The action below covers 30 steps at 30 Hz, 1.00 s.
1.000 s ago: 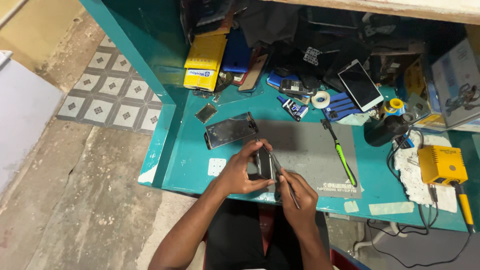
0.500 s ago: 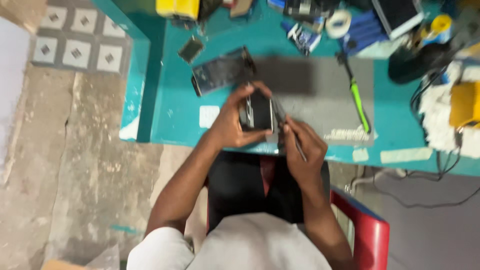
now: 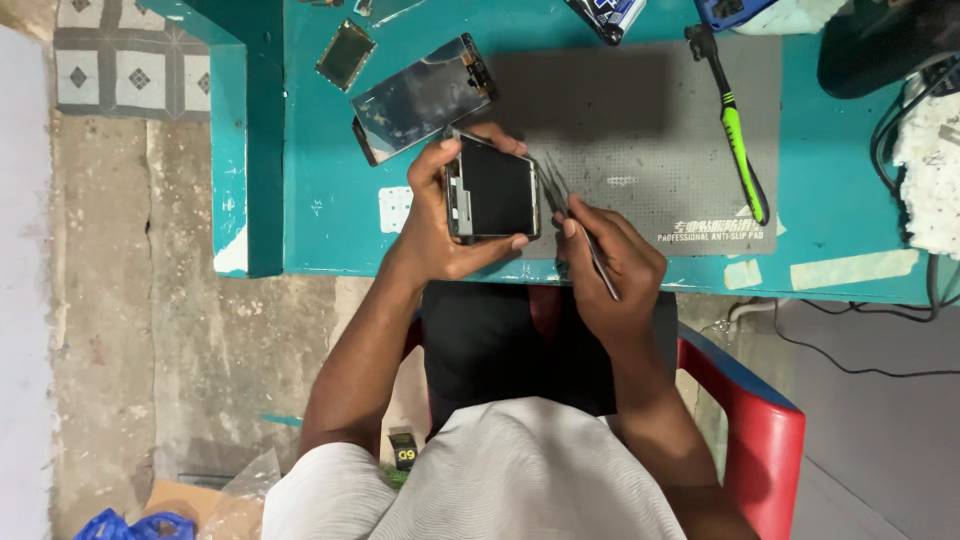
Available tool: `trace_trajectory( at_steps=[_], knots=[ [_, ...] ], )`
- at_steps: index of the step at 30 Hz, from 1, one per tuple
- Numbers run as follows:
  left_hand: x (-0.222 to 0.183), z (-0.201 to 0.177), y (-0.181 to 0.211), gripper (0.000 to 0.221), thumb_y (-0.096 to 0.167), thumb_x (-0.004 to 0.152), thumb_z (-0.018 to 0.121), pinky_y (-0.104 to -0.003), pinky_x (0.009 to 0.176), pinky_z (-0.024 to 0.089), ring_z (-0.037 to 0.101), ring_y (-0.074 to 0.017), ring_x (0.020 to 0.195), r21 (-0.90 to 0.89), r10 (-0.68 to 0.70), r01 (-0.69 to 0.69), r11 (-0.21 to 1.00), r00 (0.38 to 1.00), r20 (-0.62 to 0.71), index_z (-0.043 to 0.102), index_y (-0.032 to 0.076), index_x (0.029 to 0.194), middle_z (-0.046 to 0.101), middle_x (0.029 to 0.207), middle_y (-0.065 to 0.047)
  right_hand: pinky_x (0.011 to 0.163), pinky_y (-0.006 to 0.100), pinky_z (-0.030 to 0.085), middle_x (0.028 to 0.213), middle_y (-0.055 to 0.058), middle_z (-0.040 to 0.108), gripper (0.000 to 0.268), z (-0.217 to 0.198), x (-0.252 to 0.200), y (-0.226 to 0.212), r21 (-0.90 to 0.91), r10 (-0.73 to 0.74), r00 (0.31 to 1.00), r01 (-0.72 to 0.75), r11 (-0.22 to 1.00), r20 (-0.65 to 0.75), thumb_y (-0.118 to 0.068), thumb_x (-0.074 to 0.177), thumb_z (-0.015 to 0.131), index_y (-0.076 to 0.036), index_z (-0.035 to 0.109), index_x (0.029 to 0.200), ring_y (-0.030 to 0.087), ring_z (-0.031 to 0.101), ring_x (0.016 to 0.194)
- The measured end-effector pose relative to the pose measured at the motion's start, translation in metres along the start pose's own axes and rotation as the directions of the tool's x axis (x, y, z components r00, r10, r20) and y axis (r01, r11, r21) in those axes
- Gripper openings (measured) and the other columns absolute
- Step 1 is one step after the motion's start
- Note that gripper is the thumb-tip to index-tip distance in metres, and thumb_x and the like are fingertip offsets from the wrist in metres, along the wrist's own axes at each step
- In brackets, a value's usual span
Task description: The person uses tweezers to carefully pry and separate the screen assembly from the smartphone frame. They apply a liquid from a bottle to the seam to aid in separation and continue working around the edges to detach the display.
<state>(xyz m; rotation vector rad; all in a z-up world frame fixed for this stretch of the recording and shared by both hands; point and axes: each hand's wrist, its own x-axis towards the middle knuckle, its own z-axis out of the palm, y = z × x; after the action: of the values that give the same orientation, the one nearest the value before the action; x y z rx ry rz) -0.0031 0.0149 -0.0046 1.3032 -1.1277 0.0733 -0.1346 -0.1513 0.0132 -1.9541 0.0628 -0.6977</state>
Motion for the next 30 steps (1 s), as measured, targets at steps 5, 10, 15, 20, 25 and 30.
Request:
trace_trajectory(
  at_steps=[5,10,15,20,25,30],
  knots=[
    [0.0006,0.0011,0.0006,0.119,-0.002,0.080,0.091,-0.046,0.108,0.053,0.056,-0.0324,0.130,-0.032,-0.006,0.006,0.999,1.000,0.002,0.013,0.039,0.159,0.050,0.141,-0.023,0.073,0.023,0.058,0.107,0.018,0.075,0.024,0.0005,0.0006,0.0012,0.055,0.043,0.999,-0.044,0.998,0.018,0.004,0.102,0.066,0.007,0.068,0.126,0.013,0.072,0.084],
    [0.0000,0.0016,-0.0011,0.119,-0.002,0.080,0.091,-0.047,0.108,0.053,0.057,-0.0325,0.131,-0.022,-0.005,0.005,1.000,1.000,0.000,0.012,0.039,0.160,0.051,0.141,-0.022,0.072,0.023,0.058,0.107,0.018,0.075,0.024,-0.0002,-0.0005,0.0036,0.082,0.038,0.999,-0.039,0.996,0.019,0.005,0.102,0.066,0.007,0.068,0.126,0.012,0.072,0.082],
    [0.0001,0.0020,-0.0024,0.120,-0.002,0.080,0.091,-0.047,0.108,0.054,0.057,-0.0321,0.130,-0.022,0.000,0.000,1.000,1.000,0.000,0.012,0.039,0.160,0.051,0.140,-0.022,0.070,0.022,0.057,0.107,0.017,0.075,0.024,0.0002,-0.0011,0.0051,0.074,0.034,0.999,-0.036,0.997,0.024,0.005,0.102,0.066,0.008,0.068,0.126,0.012,0.072,0.081],
    [-0.0011,0.0022,-0.0020,0.120,-0.002,0.081,0.092,-0.046,0.107,0.056,0.057,-0.0312,0.131,-0.008,-0.019,0.019,1.000,1.000,0.000,0.011,0.040,0.160,0.052,0.140,-0.021,0.070,0.022,0.058,0.107,0.018,0.075,0.024,0.0004,-0.0028,0.0075,0.078,0.020,1.000,-0.022,0.997,0.022,0.005,0.102,0.066,0.008,0.067,0.126,0.012,0.072,0.081],
    [-0.0004,0.0027,-0.0023,0.122,-0.002,0.078,0.092,-0.047,0.108,0.055,0.058,-0.0314,0.130,-0.003,-0.009,0.009,1.000,1.000,0.003,0.011,0.040,0.159,0.052,0.140,-0.020,0.069,0.022,0.058,0.109,0.018,0.075,0.024,0.0007,-0.0022,0.0097,0.074,0.009,1.000,-0.011,0.997,0.030,0.004,0.103,0.065,0.008,0.067,0.126,0.012,0.072,0.081],
    [-0.0050,0.0015,-0.0083,0.120,-0.001,0.079,0.092,-0.046,0.108,0.056,0.056,-0.0327,0.131,-0.019,-0.024,0.024,1.000,1.000,0.005,0.011,0.038,0.159,0.051,0.141,-0.022,0.069,0.022,0.058,0.108,0.018,0.075,0.024,0.0013,-0.0007,0.0079,0.063,0.015,1.000,-0.016,0.998,0.021,0.004,0.102,0.066,0.008,0.067,0.125,0.013,0.072,0.080]
  ],
)
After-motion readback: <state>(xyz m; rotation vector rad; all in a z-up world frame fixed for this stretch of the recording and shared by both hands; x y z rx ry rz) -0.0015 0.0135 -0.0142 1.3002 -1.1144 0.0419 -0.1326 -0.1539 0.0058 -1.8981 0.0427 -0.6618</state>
